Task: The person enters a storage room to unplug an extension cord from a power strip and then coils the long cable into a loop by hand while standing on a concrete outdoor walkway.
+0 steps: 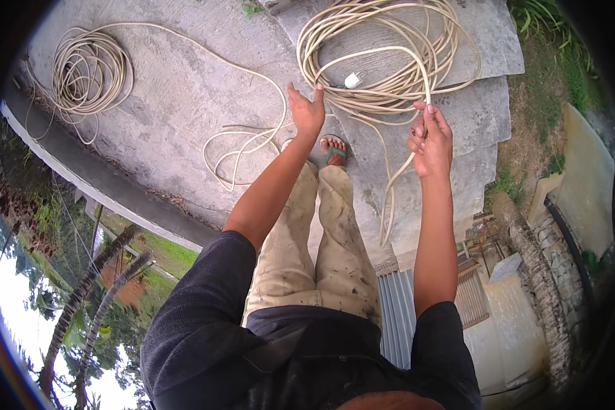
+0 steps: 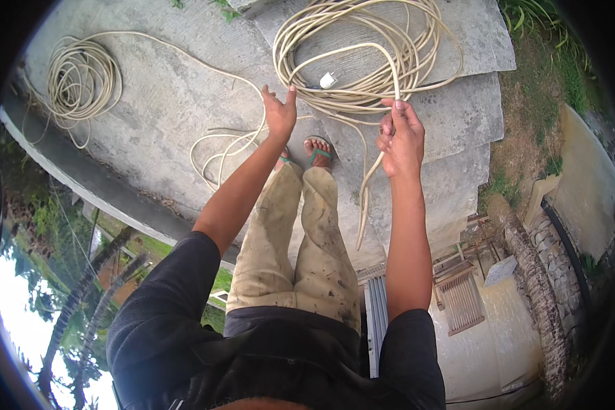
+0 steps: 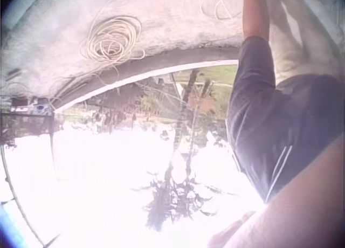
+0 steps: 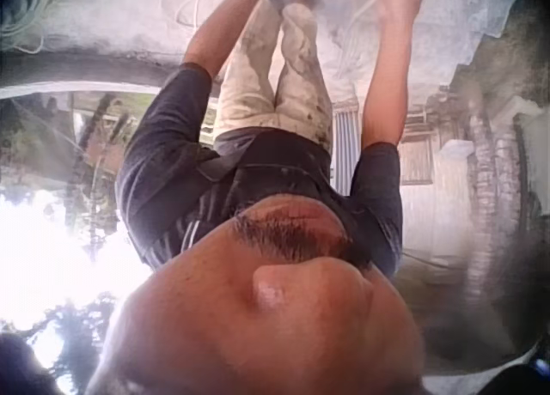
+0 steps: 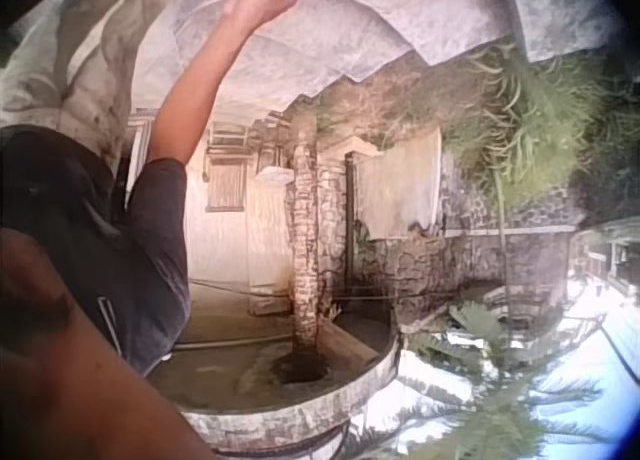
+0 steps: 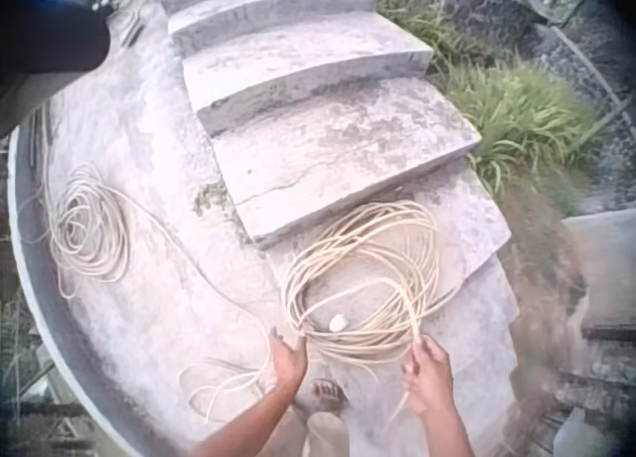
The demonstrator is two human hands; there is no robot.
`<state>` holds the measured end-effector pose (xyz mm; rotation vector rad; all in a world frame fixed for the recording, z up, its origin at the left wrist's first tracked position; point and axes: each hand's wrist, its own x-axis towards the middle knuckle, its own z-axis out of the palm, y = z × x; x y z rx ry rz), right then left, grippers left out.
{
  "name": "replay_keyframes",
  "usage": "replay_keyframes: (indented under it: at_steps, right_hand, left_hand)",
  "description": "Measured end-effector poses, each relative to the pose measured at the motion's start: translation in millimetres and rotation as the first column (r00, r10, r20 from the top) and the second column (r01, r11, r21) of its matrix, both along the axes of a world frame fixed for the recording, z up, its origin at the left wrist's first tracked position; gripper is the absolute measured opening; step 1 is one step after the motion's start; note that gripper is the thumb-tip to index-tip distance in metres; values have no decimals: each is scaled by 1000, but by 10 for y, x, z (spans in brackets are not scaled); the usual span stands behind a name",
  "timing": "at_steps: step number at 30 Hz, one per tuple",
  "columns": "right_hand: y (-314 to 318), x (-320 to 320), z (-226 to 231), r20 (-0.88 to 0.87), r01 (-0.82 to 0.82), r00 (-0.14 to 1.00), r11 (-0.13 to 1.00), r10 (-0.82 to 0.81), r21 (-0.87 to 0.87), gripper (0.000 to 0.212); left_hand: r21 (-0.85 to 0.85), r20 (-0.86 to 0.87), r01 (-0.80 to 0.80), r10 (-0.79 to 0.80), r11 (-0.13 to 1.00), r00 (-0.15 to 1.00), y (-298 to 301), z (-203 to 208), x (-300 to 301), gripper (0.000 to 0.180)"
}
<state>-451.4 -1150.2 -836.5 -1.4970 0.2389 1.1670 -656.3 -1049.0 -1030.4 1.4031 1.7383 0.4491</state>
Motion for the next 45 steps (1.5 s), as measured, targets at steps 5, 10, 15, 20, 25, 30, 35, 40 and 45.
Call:
replay_keyframes:
  at_steps: [5,10,15,20,25,30,35,40,45]
  right_hand:
    - [269,-266,438,-138,75,989,992,-61,97,29]
    - [487,369,518,-193,110,979,968,-67,224,30]
    - [513,228,551,96,-101,991,992,93,81,46]
    - [72,-871,1220,-49,-414,905,903,422,112,64]
    - [-297,-1363,1845,106,-462,880,886,464,-45,59]
    - [-454,-1064,2388,197,-562,801,824,565,-75,58]
    - [-552,-957,2848,64,-364,931,905,359,218,55]
    - [-701,-1135,2812,-19,-202,977,947,213,251,41]
    - [-1012,-1253,2812,55,-402,915,910,399,97,71]
  left_hand:
    - [-515,790,630,36,581,612,-1377,1312,-472,64]
    - [-202,818,749,-311,631,483,-1846,2275,-1066,50]
    - [-404,818,575,1,711,575,-1620,2852,-993,34]
    - [-317,797,502,-61,805,601,-1371,3158,-804,27]
    - [100,646,640,-539,762,541,-1012,3392,-817,21]
    - [220,542,826,-769,519,339,-654,3980,-654,18]
    - [3,879,761,-364,649,308,-971,4326,-312,16]
    - [123,795,412,-338,903,503,-1316,4833,-335,39]
    - [250,689,436,-475,865,548,-1242,4756,-235,52]
